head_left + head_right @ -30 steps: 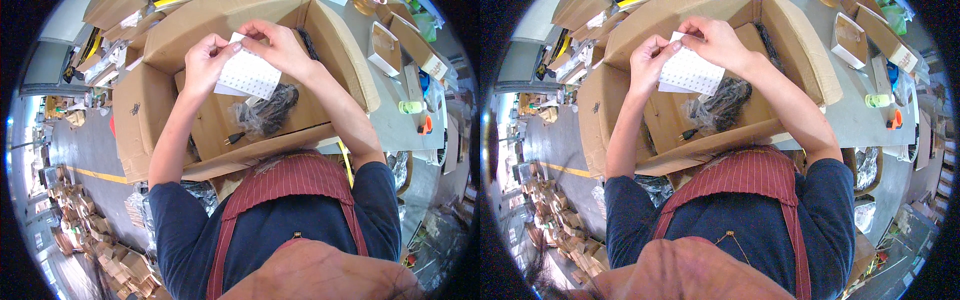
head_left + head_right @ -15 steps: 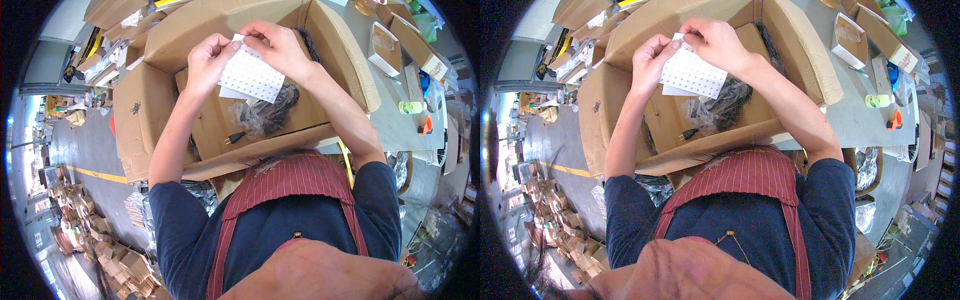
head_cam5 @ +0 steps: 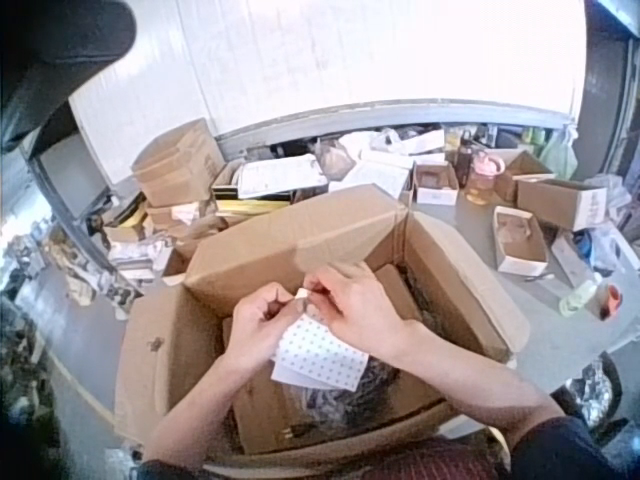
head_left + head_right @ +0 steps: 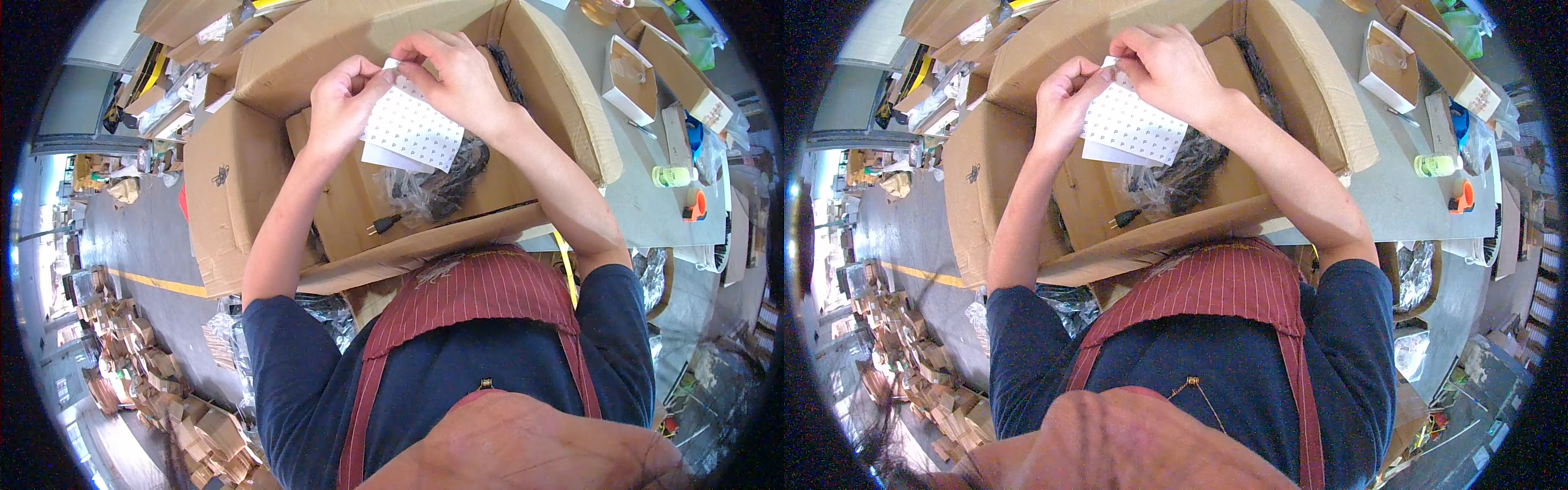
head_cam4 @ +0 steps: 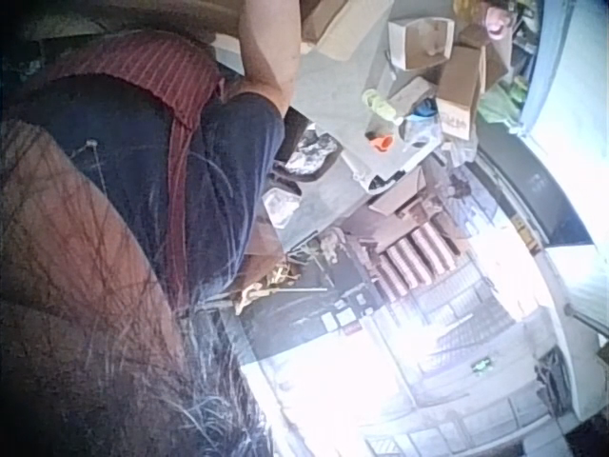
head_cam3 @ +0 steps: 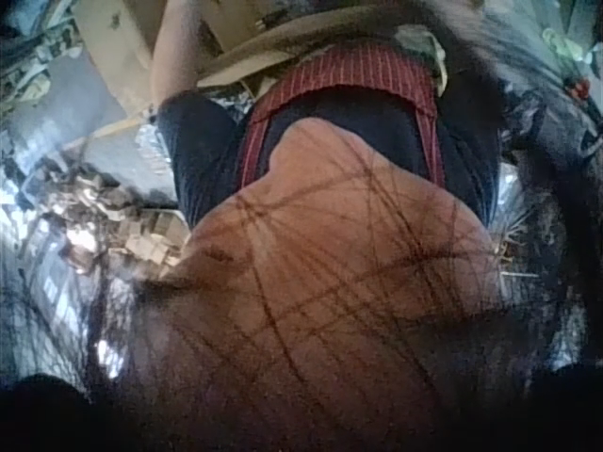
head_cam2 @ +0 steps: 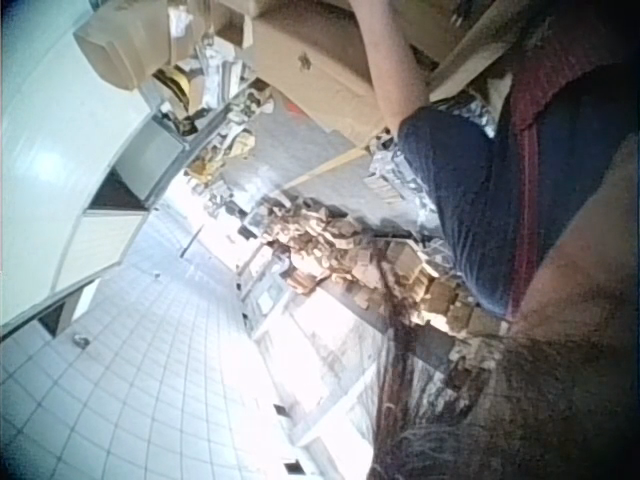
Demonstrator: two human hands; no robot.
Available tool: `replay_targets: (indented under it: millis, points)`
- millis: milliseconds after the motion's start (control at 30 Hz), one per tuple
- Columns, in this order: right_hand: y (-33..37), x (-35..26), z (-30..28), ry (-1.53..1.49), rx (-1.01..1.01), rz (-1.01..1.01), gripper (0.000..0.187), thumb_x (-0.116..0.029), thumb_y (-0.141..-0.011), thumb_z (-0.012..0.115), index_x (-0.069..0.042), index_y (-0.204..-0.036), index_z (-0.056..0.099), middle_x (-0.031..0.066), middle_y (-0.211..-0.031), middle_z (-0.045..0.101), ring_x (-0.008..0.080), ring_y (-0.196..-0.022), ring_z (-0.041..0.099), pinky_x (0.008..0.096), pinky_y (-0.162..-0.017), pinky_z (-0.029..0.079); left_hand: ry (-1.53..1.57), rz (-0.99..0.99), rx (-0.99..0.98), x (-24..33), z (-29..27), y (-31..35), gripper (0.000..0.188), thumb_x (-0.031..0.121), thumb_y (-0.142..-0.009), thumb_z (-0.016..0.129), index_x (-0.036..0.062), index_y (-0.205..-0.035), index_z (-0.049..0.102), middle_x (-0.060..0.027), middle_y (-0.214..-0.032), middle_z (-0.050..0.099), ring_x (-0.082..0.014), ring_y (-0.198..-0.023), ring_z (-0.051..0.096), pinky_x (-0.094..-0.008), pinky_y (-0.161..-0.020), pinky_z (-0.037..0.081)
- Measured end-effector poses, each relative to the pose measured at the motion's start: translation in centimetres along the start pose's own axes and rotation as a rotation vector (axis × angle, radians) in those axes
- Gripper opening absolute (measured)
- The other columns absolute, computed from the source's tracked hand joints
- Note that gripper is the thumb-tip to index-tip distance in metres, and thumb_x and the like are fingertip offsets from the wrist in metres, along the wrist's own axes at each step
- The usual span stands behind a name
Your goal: The person handles black power cables inside plastic bags within a cardboard box, picks up a white square item, and then moves the box aside to show a large bin filled with more packaged cables.
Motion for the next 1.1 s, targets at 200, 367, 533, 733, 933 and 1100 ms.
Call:
replay_targets:
  millis: [200, 367, 533, 733, 933, 1100]
  points:
    - [-0.1, -0.4, -0.2, 0.011, 0.067, -0.063, 0.007, -0.007, -0.083, 0.063, -0.008, -0.090, 0.063, 0.0093, -0.084, 0.067, 0.0310, -0.086, 0.065, 0.0440, -0.080, 0.045, 0.018, -0.037, 0.004, -0.2, 0.1, 0.0, 0.013, 0.015, -0.095, 0.068, 0.0021, -0.093, 0.066, -0.0036, -0.080, 0.070, -0.0054, -0.069, 0.062, -0.0209, -0.059, 0.046]
    - [-0.1, -0.7, -0.2, 0.107, 0.058, -0.096, 0.010, -0.005, -0.081, 0.064, -0.009, -0.090, 0.062, 0.0076, -0.085, 0.065, 0.0307, -0.086, 0.064, 0.0428, -0.082, 0.045, 0.049, -0.031, -0.008, -0.6, 0.2, -0.1, 0.012, 0.014, -0.095, 0.068, 0.0019, -0.094, 0.066, -0.0042, -0.082, 0.070, -0.0063, -0.070, 0.062, -0.0213, -0.060, 0.047]
    - [-0.1, -0.5, 0.0, 0.132, 0.061, -0.123, 0.011, -0.004, -0.080, 0.065, -0.010, -0.089, 0.061, 0.0074, -0.085, 0.064, 0.0305, -0.086, 0.064, 0.0430, -0.083, 0.045, 0.043, -0.030, -0.011, -0.9, 0.2, -0.2, 0.011, 0.013, -0.095, 0.068, 0.0017, -0.094, 0.066, -0.0036, -0.082, 0.070, -0.0065, -0.071, 0.062, -0.0214, -0.061, 0.047]
    - [0.1, -0.5, 0.3, 0.123, 0.056, -0.134, 0.009, -0.005, -0.080, 0.065, -0.010, -0.087, 0.061, 0.0082, -0.084, 0.065, 0.0306, -0.086, 0.064, 0.0434, -0.084, 0.045, 0.005, -0.024, 0.000, -1.7, 0.3, -0.4, 0.012, 0.013, -0.095, 0.068, 0.0015, -0.095, 0.067, -0.0024, -0.080, 0.069, -0.0058, -0.070, 0.061, -0.0213, -0.061, 0.047]
    - [0.1, -0.6, -0.2, 0.138, 0.020, -0.103, 0.009, -0.006, -0.080, 0.066, -0.009, -0.088, 0.063, 0.0069, -0.084, 0.067, 0.0301, -0.084, 0.064, 0.0423, -0.083, 0.047, -0.150, -0.016, 0.001, -2.3, 0.7, -0.5, 0.016, 0.015, -0.095, 0.069, -0.0003, -0.099, 0.068, -0.0021, -0.081, 0.069, -0.0058, -0.070, 0.061, -0.0215, -0.060, 0.046]
    - [-0.3, -2.0, -1.3, 0.191, 0.001, -0.141, 0.018, -0.009, -0.085, 0.066, -0.003, -0.101, 0.060, 0.0131, -0.094, 0.062, 0.0314, -0.090, 0.061, 0.0419, -0.085, 0.046, -0.158, 0.024, 0.031, -3.1, 0.6, -0.4, 0.018, 0.016, -0.094, 0.069, -0.0008, -0.101, 0.069, -0.0033, -0.083, 0.070, -0.0071, -0.073, 0.063, -0.0224, -0.063, 0.048]
Point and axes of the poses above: each hand's wrist, its own y-axis away from the middle knuckle, its own z-axis out of the palm, x = y × z, the point moved 4 cm from there along -y, towards the middle knuckle
